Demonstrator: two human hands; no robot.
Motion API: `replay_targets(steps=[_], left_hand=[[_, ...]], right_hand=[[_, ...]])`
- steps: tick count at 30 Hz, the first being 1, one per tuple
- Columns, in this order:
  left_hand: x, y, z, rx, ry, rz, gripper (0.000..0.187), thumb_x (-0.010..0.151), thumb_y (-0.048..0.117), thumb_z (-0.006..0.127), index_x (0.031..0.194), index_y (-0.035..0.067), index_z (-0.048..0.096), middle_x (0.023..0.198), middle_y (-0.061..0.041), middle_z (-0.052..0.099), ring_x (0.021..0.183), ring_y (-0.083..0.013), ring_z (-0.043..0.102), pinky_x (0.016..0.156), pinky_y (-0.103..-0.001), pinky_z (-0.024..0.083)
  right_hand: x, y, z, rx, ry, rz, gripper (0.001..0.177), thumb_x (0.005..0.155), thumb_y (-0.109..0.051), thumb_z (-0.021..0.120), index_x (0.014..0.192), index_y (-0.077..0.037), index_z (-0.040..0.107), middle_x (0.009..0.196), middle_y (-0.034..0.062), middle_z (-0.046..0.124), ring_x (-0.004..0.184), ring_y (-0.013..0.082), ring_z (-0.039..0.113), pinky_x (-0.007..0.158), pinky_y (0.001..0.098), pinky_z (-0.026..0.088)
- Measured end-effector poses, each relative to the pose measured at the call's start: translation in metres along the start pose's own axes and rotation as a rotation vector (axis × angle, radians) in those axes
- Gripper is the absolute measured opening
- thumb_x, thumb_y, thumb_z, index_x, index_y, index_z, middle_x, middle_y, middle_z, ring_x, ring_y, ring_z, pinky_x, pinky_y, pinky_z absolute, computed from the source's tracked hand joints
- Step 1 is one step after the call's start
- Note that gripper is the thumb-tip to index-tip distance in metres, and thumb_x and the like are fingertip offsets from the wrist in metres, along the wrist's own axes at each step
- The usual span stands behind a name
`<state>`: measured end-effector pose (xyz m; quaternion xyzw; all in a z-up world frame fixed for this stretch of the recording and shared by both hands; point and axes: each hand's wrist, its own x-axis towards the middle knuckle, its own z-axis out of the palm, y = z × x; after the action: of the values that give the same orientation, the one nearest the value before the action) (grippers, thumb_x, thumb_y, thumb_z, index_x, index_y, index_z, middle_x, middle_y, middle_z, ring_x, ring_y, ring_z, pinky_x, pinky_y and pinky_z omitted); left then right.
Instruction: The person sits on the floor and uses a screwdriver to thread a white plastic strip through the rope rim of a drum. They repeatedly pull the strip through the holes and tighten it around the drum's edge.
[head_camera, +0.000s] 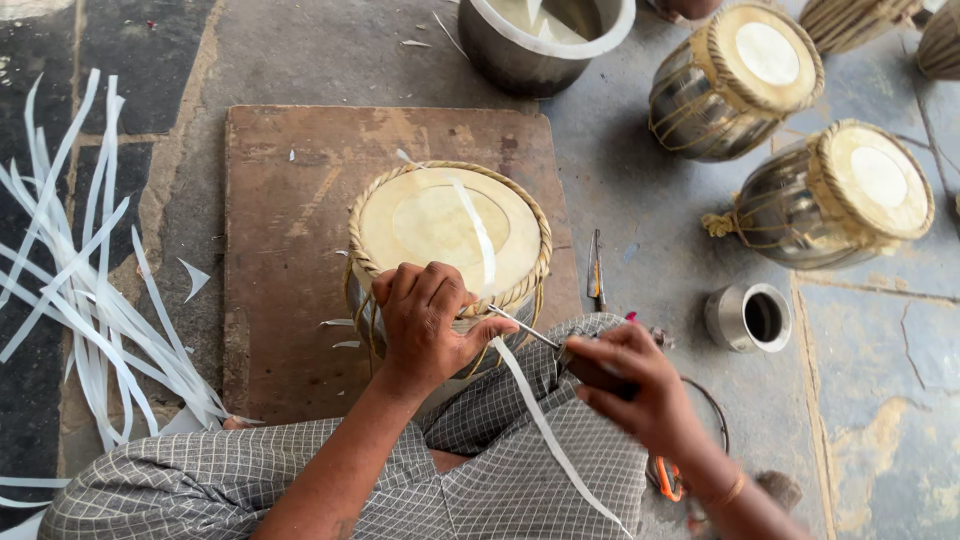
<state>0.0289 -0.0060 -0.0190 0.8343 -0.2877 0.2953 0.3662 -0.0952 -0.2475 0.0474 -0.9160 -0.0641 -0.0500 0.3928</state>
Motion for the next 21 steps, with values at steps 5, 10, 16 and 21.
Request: replay_targets(steps=[5, 10, 16, 21], left_hand=[[0.002, -0.003, -0.004, -0.005, 0.009, -0.018, 0.061, 0.085, 0.075, 0.064, 0.085, 0.015, 0.058, 0.087, 0.002, 0.054, 0.086, -0.0213, 0.048, 0.088, -0.042, 0.032], [-0.001, -0.004, -0.009, -0.019, 0.021, -0.02, 0.059, 0.086, 0.073, 0.065, 0.087, 0.014, 0.059, 0.09, 0.001, 0.056, 0.087, -0.0213, 0.05, 0.088, -0.042, 0.033], [-0.017, 0.012, -0.009, -0.061, -0.029, -0.017, 0.041, 0.094, 0.055, 0.069, 0.087, 0.015, 0.062, 0.094, 0.0, 0.061, 0.091, -0.0209, 0.053, 0.091, -0.041, 0.033], [-0.026, 0.027, -0.006, -0.082, -0.084, 0.064, 0.029, 0.095, 0.043, 0.071, 0.087, 0.016, 0.064, 0.097, 0.002, 0.062, 0.094, -0.0205, 0.054, 0.094, -0.041, 0.033]], right_hand=[[-0.013, 0.002, 0.035, 0.306, 0.115, 0.148, 0.054, 0.085, -0.014, 0.077, 0.137, -0.012, 0.065, 0.101, 0.0034, 0.059, 0.082, 0.0138, 0.058, 0.065, 0.0256, 0.049], [-0.024, 0.003, 0.078, 0.715, 0.06, 0.718, 0.063, 0.085, -0.017, 0.075, 0.144, -0.007, 0.059, 0.076, 0.0043, 0.059, 0.055, 0.0102, 0.053, 0.045, 0.0232, 0.041], [-0.024, -0.008, 0.11, 1.677, -0.073, 0.783, 0.067, 0.089, -0.037, 0.063, 0.151, -0.021, 0.042, 0.078, 0.0053, 0.063, 0.043, 0.0078, 0.046, 0.037, 0.0194, 0.036], [-0.062, -0.007, 0.111, 1.286, -0.066, 0.632, 0.055, 0.1, -0.041, 0.055, 0.145, -0.01, 0.048, 0.066, 0.0059, 0.052, 0.041, 0.0098, 0.039, 0.037, 0.0235, 0.033]])
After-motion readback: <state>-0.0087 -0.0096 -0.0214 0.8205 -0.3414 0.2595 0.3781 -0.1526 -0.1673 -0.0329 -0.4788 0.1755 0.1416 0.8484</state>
